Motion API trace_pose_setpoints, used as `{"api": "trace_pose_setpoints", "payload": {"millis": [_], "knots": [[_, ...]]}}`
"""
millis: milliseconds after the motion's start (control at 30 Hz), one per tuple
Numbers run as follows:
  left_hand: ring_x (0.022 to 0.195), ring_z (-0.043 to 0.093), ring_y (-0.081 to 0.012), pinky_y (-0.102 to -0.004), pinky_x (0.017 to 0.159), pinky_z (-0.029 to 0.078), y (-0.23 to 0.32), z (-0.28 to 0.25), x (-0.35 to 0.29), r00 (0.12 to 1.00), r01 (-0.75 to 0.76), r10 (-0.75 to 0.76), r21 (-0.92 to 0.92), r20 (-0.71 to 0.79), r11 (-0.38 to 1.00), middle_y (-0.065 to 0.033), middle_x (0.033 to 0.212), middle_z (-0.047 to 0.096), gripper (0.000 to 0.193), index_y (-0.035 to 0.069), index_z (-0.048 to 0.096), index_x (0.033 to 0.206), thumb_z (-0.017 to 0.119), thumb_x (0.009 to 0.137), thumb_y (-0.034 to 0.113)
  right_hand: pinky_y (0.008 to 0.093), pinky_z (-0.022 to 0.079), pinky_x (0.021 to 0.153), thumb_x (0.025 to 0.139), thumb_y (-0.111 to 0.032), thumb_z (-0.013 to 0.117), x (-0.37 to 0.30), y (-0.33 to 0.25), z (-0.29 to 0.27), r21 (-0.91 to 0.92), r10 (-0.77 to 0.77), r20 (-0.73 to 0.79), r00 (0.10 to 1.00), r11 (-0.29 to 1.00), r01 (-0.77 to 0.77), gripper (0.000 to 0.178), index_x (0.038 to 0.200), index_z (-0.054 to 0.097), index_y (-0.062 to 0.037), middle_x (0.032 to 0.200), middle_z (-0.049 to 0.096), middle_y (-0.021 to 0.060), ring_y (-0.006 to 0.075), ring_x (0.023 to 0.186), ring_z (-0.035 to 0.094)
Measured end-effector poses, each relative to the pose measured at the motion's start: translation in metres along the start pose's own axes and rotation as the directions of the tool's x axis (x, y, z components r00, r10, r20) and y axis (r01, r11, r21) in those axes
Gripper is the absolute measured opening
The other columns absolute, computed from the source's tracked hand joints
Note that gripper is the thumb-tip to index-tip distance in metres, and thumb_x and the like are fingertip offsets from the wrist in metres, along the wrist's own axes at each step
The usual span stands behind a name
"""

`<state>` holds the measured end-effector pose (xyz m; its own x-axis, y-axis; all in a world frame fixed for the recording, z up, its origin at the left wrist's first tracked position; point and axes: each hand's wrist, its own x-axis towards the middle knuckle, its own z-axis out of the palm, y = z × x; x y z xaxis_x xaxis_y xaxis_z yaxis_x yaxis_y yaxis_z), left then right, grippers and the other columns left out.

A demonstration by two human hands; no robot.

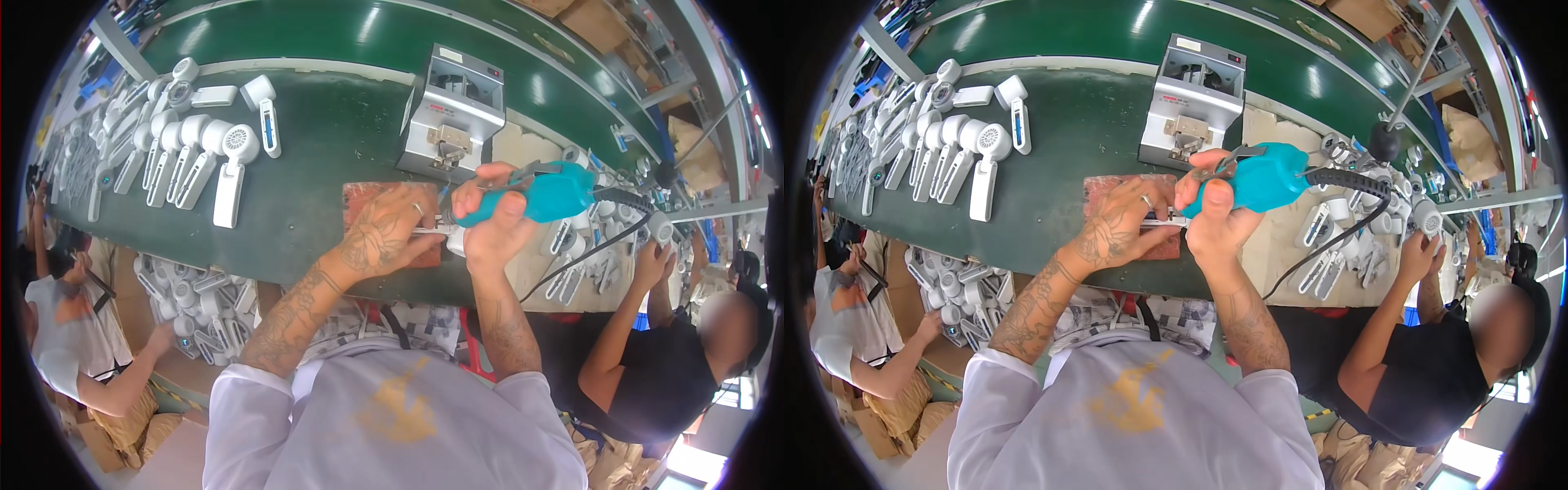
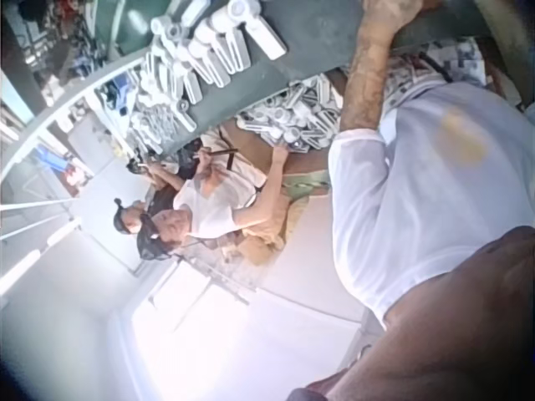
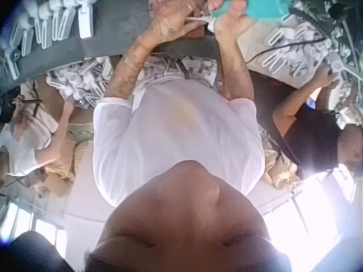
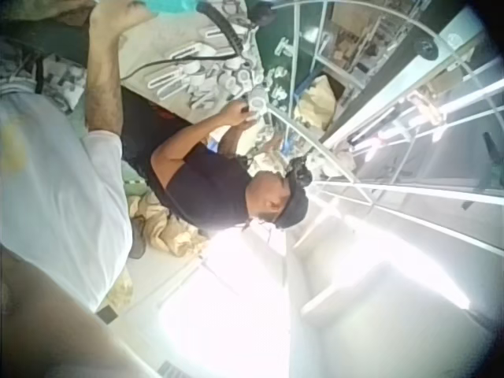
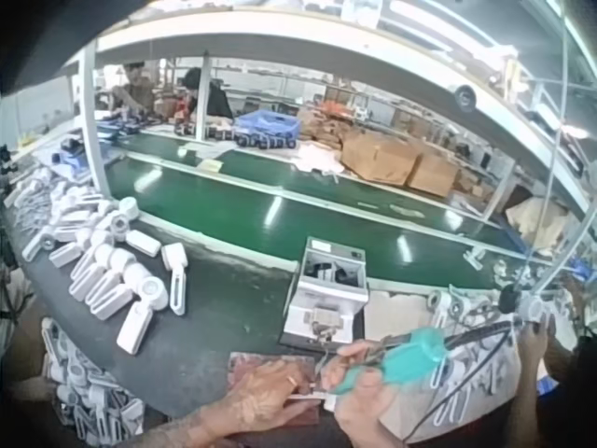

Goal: Assemble small plastic electronic devices using a power tool on a factory production line.

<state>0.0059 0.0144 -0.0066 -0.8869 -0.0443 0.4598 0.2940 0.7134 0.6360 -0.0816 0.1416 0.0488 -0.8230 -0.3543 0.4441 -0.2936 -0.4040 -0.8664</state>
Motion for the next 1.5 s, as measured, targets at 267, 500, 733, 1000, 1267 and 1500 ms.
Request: {"api": "trace_pose_setpoints", "payload": {"millis": [267,500,733,1000,1267,1500], "knots": [[0.098,0.062,-0.0344,-0.0444,0.090,0.049,-0.005,0.001,-0.001,0.999,0.014,-0.012,-0.064,0.034,0.998,-0.0117,0.100,0.062,0.028,0.004,0.060,0.090,0.076,0.084,0.026,0.0295,0.046,0.055,0.091,-0.057,0.067,0.002,0.007,-0.007,0.104,-0.002,0.031,1.000,0.995,-0.001,0.066,0.108,0.055,0.0065,0.066,0.054,0.0052,0.0157,0.058,0.055],[0.104,0.061,-0.0336,-0.0443,0.092,0.048,-0.005,-0.007,0.004,0.995,-0.037,0.048,-0.138,0.082,0.990,-0.0114,0.104,0.062,0.026,0.005,0.059,0.087,0.075,0.084,0.024,0.0298,0.045,0.054,0.092,-0.057,0.066,0.000,0.005,-0.007,0.109,0.009,0.043,0.999,0.994,-0.014,0.067,0.109,0.055,0.0068,0.066,0.055,0.0054,0.0159,0.057,0.054],[0.102,0.061,-0.0319,-0.0435,0.088,0.048,-0.003,-0.009,0.004,0.989,-0.114,0.123,-0.120,0.078,0.986,-0.0089,0.102,0.062,0.025,0.007,0.057,0.088,0.077,0.081,0.020,0.0304,0.045,0.054,0.093,-0.055,0.066,-0.004,0.007,-0.010,0.127,0.006,0.057,0.998,0.992,-0.013,0.065,0.109,0.055,0.0068,0.066,0.055,0.0052,0.0160,0.056,0.055],[0.104,0.060,-0.0331,-0.0438,0.086,0.051,0.003,-0.005,-0.001,0.998,-0.033,0.032,0.010,0.056,0.999,-0.0118,0.108,0.063,0.027,0.005,0.064,0.096,0.076,0.083,0.025,0.0326,0.044,0.052,0.088,-0.064,0.065,-0.006,0.000,-0.009,0.025,0.037,0.048,0.998,0.999,-0.039,0.073,0.106,0.053,0.0055,0.066,0.051,0.0055,0.0177,0.054,0.052],[0.103,0.060,-0.0322,-0.0416,0.089,0.051,-0.001,-0.001,0.000,0.994,-0.094,0.093,0.005,0.055,0.996,-0.0119,0.111,0.065,0.028,0.004,0.068,0.102,0.076,0.083,0.023,0.0326,0.043,0.053,0.088,-0.068,0.063,-0.009,-0.003,-0.008,0.016,0.036,0.069,0.997,0.999,-0.037,0.075,0.106,0.055,0.0043,0.066,0.052,0.0048,0.0177,0.054,0.051],[0.100,0.059,-0.0320,-0.0474,0.090,0.048,-0.005,-0.004,0.006,0.998,-0.056,0.057,0.030,-0.039,0.998,-0.0087,0.106,0.064,0.027,0.005,0.069,0.103,0.071,0.088,0.028,0.0286,0.045,0.054,0.095,-0.059,0.060,0.021,0.005,-0.004,0.087,-0.049,0.006,0.999,0.995,0.049,0.065,0.109,0.056,0.0047,0.066,0.055,0.0045,0.0155,0.058,0.056]]}}
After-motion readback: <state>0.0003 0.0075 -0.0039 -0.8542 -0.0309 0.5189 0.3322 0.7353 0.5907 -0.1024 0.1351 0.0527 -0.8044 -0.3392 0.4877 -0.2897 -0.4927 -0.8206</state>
